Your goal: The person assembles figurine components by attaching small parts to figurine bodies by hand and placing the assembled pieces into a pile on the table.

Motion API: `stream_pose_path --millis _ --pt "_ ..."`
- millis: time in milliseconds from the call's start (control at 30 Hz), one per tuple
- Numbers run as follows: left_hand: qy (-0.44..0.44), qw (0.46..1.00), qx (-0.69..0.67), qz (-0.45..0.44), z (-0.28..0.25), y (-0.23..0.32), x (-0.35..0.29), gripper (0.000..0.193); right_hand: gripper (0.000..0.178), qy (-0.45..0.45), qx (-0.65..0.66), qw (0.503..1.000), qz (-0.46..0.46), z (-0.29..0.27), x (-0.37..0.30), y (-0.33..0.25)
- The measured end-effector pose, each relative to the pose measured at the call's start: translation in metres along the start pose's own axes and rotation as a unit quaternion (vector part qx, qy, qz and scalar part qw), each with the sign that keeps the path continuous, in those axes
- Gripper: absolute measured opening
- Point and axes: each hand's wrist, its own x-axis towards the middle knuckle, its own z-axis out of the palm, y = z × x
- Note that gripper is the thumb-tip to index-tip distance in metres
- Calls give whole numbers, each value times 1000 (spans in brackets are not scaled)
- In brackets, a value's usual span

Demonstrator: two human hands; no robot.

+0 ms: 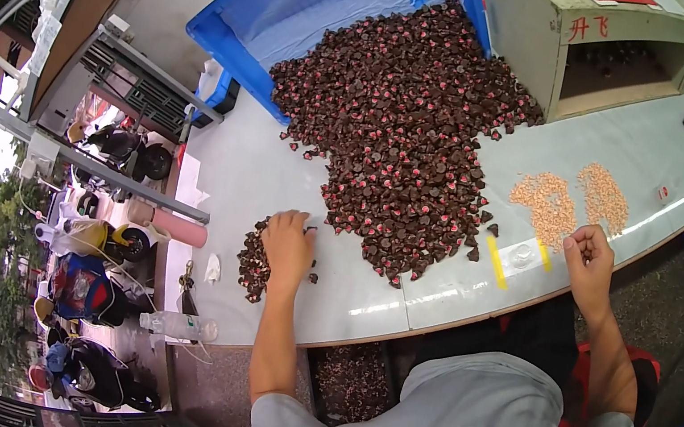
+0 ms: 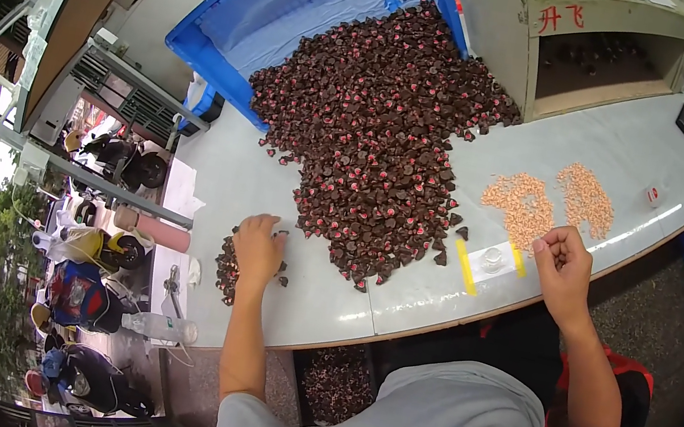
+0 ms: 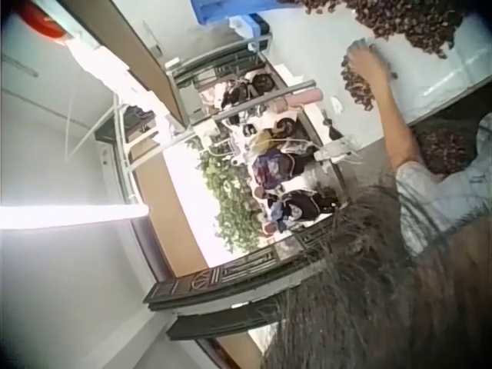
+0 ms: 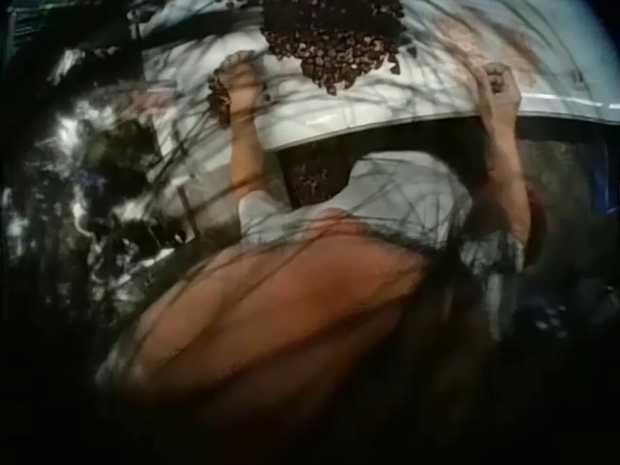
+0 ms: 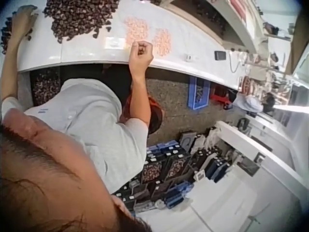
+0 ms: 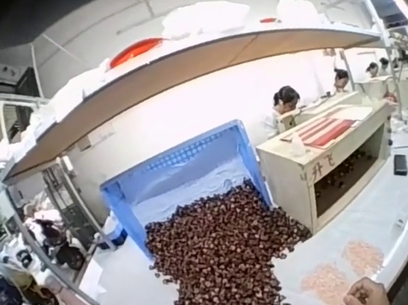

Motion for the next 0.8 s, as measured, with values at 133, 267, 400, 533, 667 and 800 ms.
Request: stream_pose_path --millis 133,267,400,533,667,800 --pt "-5 996 -28 89 17 -8 4 23 8 -4 0 1000 6 0 -1 -4" --pt "45 994 66 69 24 -34 -4 24 8 -3 0 1000 -6 -3 -3 0" --pt "24 996 -87 28 14 -21 0 24 8 -2 -4 1000 -2 -1 -3 2" --pt "-99 946 -309 -20 22 18 17 41 8 -17 8 1000 2 5 -4 -4" --pt "-41 941 -337 8 64 41 12 59 8 -34 13 999 2 12 -5 -8" --pt "-84 949 -302 2 58 78 -12 71 9 -34 12 999 14 9 -9 -4"
